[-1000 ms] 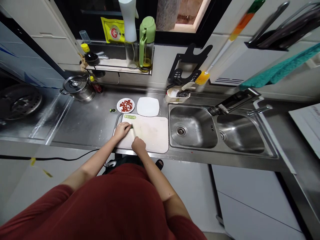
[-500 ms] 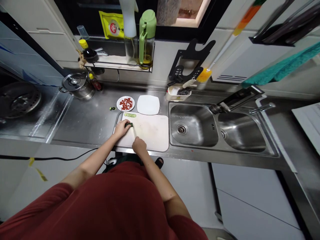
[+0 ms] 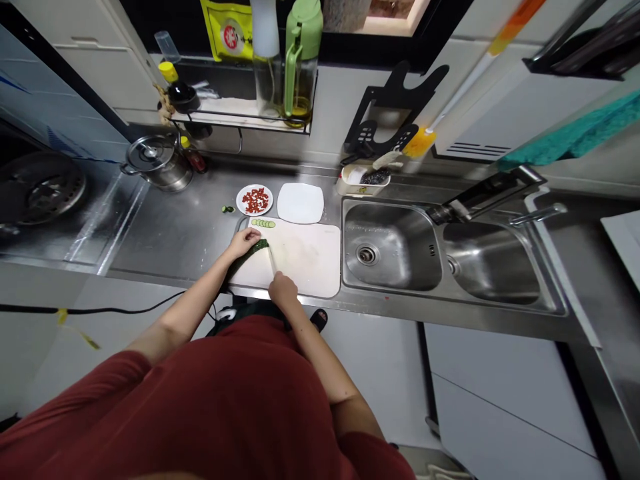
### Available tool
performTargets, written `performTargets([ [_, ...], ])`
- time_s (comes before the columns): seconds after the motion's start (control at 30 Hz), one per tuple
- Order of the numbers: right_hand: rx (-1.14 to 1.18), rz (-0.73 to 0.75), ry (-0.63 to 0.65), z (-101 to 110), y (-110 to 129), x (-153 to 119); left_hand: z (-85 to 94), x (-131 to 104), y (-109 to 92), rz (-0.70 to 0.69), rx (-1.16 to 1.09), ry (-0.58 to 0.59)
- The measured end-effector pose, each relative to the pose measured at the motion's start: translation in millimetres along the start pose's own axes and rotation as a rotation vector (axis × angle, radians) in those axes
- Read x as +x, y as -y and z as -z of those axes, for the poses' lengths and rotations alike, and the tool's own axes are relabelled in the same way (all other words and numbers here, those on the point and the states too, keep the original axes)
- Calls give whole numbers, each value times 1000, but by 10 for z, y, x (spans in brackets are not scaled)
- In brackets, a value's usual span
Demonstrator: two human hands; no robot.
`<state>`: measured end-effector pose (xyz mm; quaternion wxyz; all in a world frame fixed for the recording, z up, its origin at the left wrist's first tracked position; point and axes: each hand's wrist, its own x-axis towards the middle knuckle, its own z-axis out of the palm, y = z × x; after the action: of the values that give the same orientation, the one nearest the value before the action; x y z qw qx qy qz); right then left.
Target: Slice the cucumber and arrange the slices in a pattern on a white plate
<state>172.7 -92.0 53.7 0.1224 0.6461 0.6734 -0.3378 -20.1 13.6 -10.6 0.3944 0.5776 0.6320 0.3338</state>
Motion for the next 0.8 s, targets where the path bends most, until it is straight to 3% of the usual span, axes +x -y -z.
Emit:
performTargets([
  [0.27,13,18,-5,-23,-27,28,295,34,-123,329,-518,-168],
  [0.43,34,35,-10,-4,-123,16,533,39,-268,388,-656,-195],
  [0.53,-9,42,-54,44,-192,-21,580,48,-320,385,-682,-237],
  [0.63,-77,21,-135,81,-263,-40,456,22,-366,344,-634,-325],
  [0.8,-119,-15,-238,93,-383,-11,-52,-251,-449,71,-257,-461],
])
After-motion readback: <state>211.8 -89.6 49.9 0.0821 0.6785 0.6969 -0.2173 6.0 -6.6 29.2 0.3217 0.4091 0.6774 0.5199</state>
